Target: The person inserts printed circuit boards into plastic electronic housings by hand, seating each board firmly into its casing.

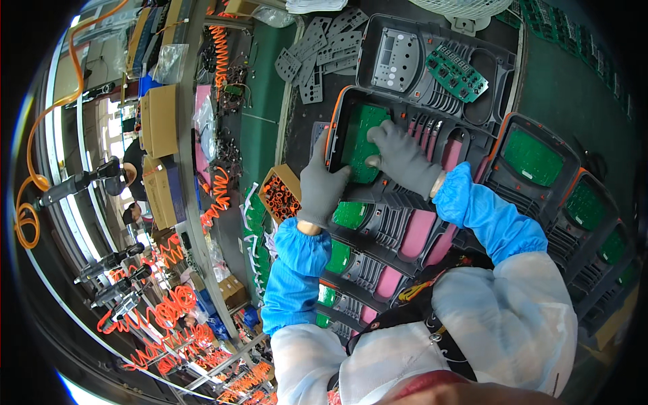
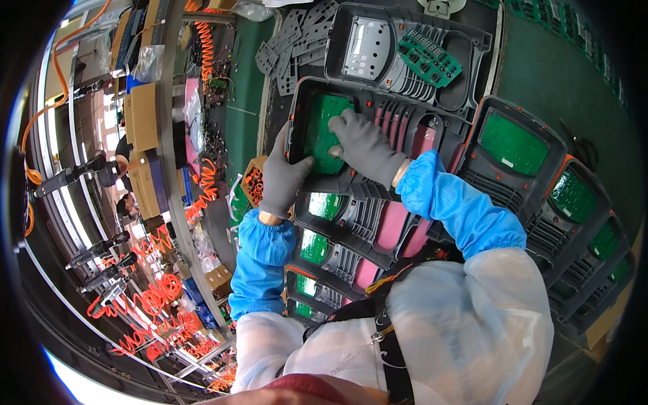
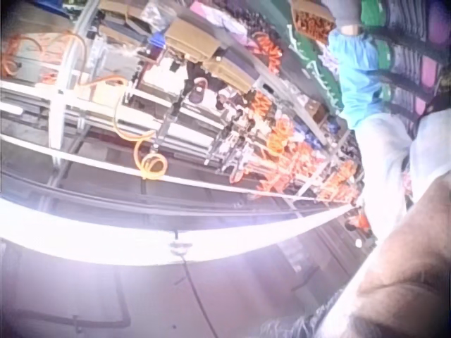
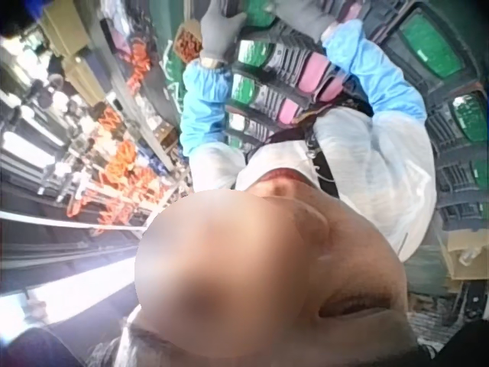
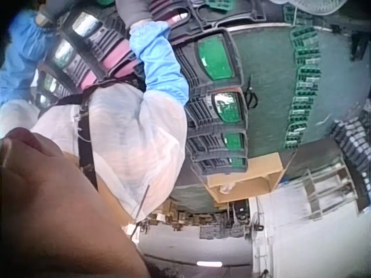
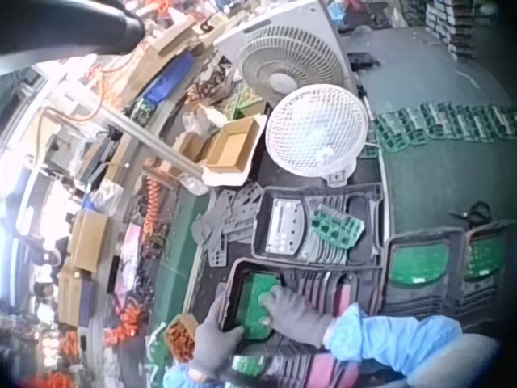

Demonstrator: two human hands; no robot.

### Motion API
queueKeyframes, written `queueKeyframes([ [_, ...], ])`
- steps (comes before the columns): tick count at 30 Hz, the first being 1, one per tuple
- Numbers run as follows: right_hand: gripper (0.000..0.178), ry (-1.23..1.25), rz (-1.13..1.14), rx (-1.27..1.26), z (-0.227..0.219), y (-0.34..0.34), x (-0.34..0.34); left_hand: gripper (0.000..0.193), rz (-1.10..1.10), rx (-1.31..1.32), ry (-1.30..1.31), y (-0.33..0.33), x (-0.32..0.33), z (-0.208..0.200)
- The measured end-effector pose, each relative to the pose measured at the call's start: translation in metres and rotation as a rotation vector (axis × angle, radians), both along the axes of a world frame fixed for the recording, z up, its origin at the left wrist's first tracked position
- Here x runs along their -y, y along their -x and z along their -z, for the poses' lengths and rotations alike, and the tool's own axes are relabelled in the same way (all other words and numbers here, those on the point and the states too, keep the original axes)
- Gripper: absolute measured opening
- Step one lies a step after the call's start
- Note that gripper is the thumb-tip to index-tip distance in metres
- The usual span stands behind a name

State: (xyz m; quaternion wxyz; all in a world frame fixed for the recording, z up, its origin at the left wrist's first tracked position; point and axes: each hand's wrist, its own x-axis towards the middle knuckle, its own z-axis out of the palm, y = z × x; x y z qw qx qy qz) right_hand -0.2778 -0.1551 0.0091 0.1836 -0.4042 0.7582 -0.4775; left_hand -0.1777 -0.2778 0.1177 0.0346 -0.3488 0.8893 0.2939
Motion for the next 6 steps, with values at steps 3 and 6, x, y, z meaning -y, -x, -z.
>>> queueKeyframes([
  [3, 0.046, -0.140, -0.105, -0.137, -0.005, 0.006, 0.008, 0.079, -0.019, 0.034, -0.032, 0.002, 0.006, 0.002],
  [6, 0.046, -0.198, -0.183, -0.155, 0.000, 0.007, 0.005, 0.082, 0.002, 0.104, -0.010, -0.006, 0.015, 0.011],
])
